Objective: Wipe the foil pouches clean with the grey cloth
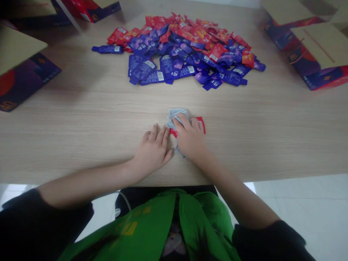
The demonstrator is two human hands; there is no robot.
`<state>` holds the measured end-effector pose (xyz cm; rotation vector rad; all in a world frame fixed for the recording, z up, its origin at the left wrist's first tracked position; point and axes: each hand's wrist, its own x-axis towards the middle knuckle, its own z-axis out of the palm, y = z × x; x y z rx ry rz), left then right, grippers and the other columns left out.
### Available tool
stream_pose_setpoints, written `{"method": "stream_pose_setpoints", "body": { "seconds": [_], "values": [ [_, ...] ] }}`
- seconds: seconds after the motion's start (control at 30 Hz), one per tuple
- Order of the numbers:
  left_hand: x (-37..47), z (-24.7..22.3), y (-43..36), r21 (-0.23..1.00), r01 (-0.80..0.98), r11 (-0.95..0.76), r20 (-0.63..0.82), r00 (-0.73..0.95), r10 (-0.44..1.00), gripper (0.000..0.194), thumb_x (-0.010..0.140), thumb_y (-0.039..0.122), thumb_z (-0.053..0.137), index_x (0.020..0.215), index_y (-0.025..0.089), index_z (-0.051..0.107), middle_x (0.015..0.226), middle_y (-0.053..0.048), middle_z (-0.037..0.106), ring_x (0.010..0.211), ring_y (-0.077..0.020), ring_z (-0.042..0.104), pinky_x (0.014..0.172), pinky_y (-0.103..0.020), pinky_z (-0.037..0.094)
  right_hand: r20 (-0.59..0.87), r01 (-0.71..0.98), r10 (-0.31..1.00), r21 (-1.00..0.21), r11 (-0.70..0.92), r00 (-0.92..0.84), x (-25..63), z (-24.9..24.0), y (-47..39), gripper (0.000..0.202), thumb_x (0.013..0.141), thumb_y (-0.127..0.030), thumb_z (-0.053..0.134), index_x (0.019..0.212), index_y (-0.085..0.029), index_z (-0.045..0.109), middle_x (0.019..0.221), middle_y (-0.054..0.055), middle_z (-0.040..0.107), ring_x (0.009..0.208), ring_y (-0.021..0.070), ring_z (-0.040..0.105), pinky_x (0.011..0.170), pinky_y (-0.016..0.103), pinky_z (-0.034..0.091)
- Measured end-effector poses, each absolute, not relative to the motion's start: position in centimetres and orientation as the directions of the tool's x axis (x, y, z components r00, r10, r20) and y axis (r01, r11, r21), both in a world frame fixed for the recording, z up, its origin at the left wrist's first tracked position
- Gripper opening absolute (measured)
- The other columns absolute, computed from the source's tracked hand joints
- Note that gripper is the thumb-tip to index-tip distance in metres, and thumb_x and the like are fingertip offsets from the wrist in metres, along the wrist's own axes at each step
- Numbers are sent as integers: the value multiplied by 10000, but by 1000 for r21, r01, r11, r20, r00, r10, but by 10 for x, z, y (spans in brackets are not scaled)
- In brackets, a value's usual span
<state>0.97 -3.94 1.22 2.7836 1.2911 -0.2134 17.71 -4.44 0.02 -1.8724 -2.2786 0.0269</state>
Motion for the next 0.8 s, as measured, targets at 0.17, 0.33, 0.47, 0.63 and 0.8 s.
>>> {"method": "stream_pose_setpoints", "body": {
  "seconds": [0.17, 0.33, 0.47, 0.63, 0.8],
  "values": [
    [10, 12, -40, -13, 759, -651, -170, 640, 749, 704, 1052, 408, 413, 1612, -14, 348, 1692, -225, 304, 1510, -501, 356, 1111, -582, 434, 195, 991, 981, -136, 14, 13, 220, -6, -64, 546, 972, -196, 367, 1475, -135, 572, 1556, 166, 521, 1154, 375, 523, 977, 577, 445],
    [11, 13, -39, -30, 760, -649, -180, 634, 752, 709, 1051, 425, 428, 1611, -3, 355, 1694, -218, 298, 1506, -495, 366, 1105, -572, 447, 155, 989, 987, -147, -28, 51, 253, -8, -73, 526, 974, -190, 360, 1446, -118, 579, 1524, 198, 525, 1250, 368, 528, 1008, 552, 456],
    [11, 13, -39, -15, 772, -636, -158, 626, 764, 694, 1046, 426, 453, 1613, 32, 376, 1695, -211, 311, 1513, -480, 365, 1112, -559, 439, 226, 973, 974, -230, 29, 24, 244, 4, -65, 532, 954, -151, 353, 1435, -101, 574, 1469, 224, 542, 1274, 355, 533, 1031, 547, 454],
    [10, 11, -39, -6, 770, -638, -137, 631, 763, 655, 1042, 430, 473, 1562, 33, 468, 1669, -233, 364, 1512, -484, 368, 1104, -562, 441, 262, 935, 951, -268, 235, -164, 191, 11, -56, 550, 947, -112, 377, 1453, -132, 591, 1522, 173, 527, 1252, 333, 517, 1043, 519, 451],
    [10, 11, -38, -19, 759, -651, -149, 641, 753, 668, 1049, 435, 446, 1550, -7, 468, 1663, -236, 370, 1503, -486, 380, 1107, -560, 443, 163, 951, 958, -167, 262, -235, 186, -2, -61, 530, 950, -108, 407, 1403, -188, 669, 1521, 108, 565, 1133, 324, 517, 1000, 532, 453]
  ]
}}
